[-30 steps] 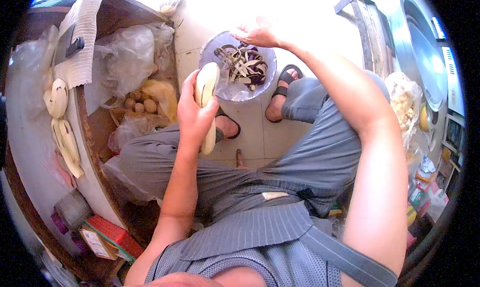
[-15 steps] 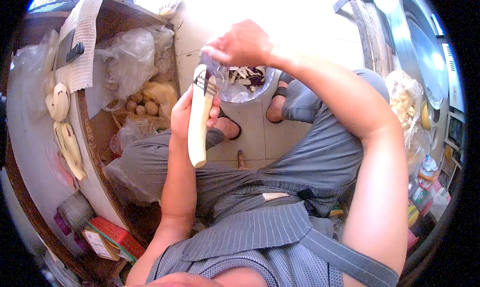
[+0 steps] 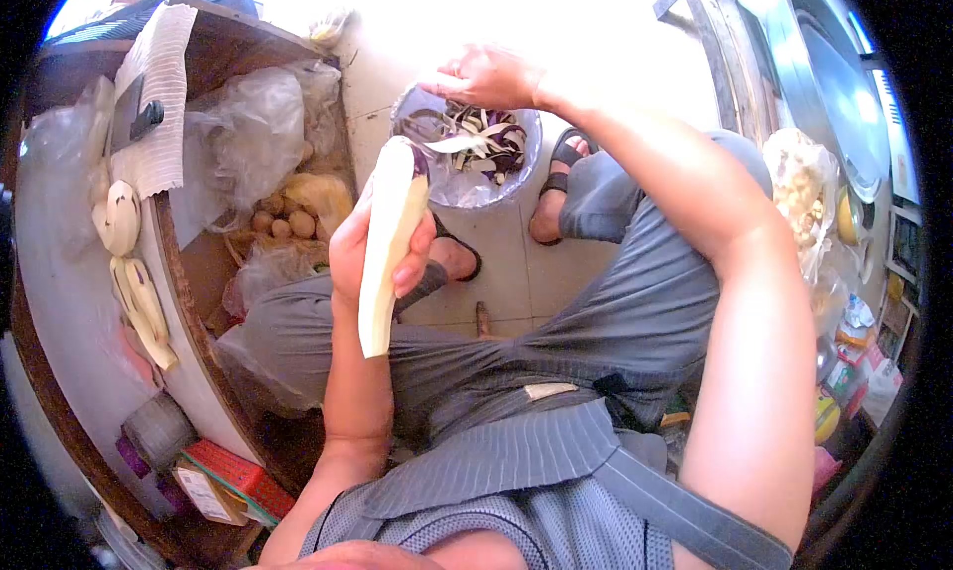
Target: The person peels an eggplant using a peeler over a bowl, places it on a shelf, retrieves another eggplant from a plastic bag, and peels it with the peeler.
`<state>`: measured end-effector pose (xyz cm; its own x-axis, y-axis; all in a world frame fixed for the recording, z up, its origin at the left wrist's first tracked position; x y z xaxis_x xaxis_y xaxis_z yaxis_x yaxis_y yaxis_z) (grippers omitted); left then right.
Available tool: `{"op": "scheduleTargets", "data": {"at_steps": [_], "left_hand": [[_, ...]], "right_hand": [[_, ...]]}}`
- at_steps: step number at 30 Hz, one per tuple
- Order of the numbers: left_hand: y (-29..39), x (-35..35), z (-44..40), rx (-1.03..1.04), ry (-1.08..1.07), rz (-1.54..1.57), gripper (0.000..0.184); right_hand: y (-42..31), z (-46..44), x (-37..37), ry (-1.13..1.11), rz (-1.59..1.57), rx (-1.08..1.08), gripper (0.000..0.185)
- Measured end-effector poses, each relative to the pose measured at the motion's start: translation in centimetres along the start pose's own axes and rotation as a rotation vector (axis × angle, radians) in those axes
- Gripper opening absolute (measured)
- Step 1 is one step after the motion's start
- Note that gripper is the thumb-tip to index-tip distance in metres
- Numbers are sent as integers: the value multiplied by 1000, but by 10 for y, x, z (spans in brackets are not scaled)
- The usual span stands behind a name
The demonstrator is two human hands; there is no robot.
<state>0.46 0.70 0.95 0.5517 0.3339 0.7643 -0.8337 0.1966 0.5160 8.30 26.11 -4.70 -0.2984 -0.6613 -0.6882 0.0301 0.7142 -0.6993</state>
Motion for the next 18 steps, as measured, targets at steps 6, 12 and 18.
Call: {"op": "scheduleTargets", "data": {"at_steps": [6, 12, 18], "left_hand": [[-7, -20, -4, 129, 36, 151, 42], [-12, -25, -13, 121, 136, -33, 46], [-18, -13, -15, 35, 112, -130, 42]], "right_hand": [[14, -4, -15, 103, 485, -159, 32], [-22, -9, -23, 227, 442, -147, 38], [-52, -5, -15, 95, 253, -311, 42]]}}
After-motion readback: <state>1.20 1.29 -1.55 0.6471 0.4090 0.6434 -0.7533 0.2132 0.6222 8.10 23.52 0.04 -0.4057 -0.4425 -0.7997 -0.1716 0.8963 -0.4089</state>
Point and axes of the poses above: each hand's wrist, its own z-axis away from the middle knuckle, its own x-axis out of the palm, y = z × x, the point moved 1 cm from there along -z, towards the middle knuckle, and after that the axes turned 4 degrees about -z, right-handed, at the moved point
